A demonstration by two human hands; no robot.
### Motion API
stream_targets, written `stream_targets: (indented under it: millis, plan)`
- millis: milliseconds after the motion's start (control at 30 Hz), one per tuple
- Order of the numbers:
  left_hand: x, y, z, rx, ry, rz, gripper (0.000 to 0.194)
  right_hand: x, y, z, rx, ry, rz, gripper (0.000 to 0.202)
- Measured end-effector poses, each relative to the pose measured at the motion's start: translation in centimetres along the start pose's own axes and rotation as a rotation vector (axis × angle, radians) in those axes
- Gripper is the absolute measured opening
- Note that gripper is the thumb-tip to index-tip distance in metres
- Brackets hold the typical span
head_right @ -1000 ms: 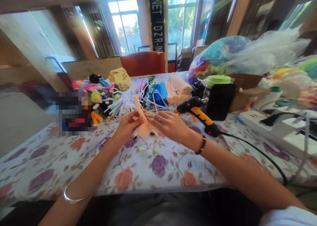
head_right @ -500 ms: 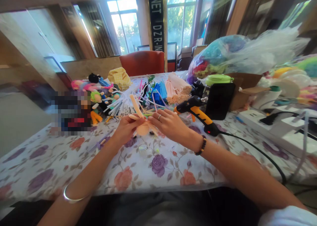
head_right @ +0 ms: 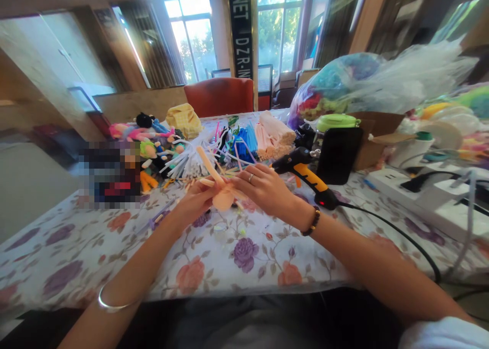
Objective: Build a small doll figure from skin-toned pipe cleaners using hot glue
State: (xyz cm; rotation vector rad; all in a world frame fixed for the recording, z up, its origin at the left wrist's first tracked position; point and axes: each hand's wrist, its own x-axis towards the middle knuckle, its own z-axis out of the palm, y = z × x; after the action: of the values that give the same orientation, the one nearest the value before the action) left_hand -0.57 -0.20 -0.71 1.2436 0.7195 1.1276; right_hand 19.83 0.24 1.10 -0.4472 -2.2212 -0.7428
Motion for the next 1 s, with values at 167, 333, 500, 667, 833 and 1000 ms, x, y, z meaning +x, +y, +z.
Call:
stream_targets:
  millis: [167, 333, 500, 667, 833, 1000]
  plan:
    - [-0.1, -0.2, -0.1, -0.010, 0.017, -0.013, 0.026, 0.2, 0.3, -0.3, -0.049, 0.038, 0.107, 0.017]
    - [0.0, 0.1, 0.3, -0.039, 0.022, 0.017, 0.026, 0.2, 1.4, -0.4, -0.030, 0.080, 0.192, 0.015]
    - [0.0, -0.2, 0.3, 0.056, -0.041, 0.016, 0.026, 0.3, 2.1, -0.8, 0.091, 0.110, 0.307, 0.012]
    - [0.1, -0.4, 0.0, 0.181, -0.076, 0.052, 0.027, 0.9, 1.6, -1.2, 0.274, 0.132, 0.464, 0.006]
    - [0.2, -0.1, 0.0, 0.350, -0.103, 0.134, 0.028, 1.2, 0.9, -0.9, 0.665, 0.196, 0.766, 0.022]
    - [0.0, 0.5, 0.4, 0.491, -0.065, 0.156, 0.024, 1.5, 0.5, -0.5, 1.024, 0.251, 0.956, 0.038]
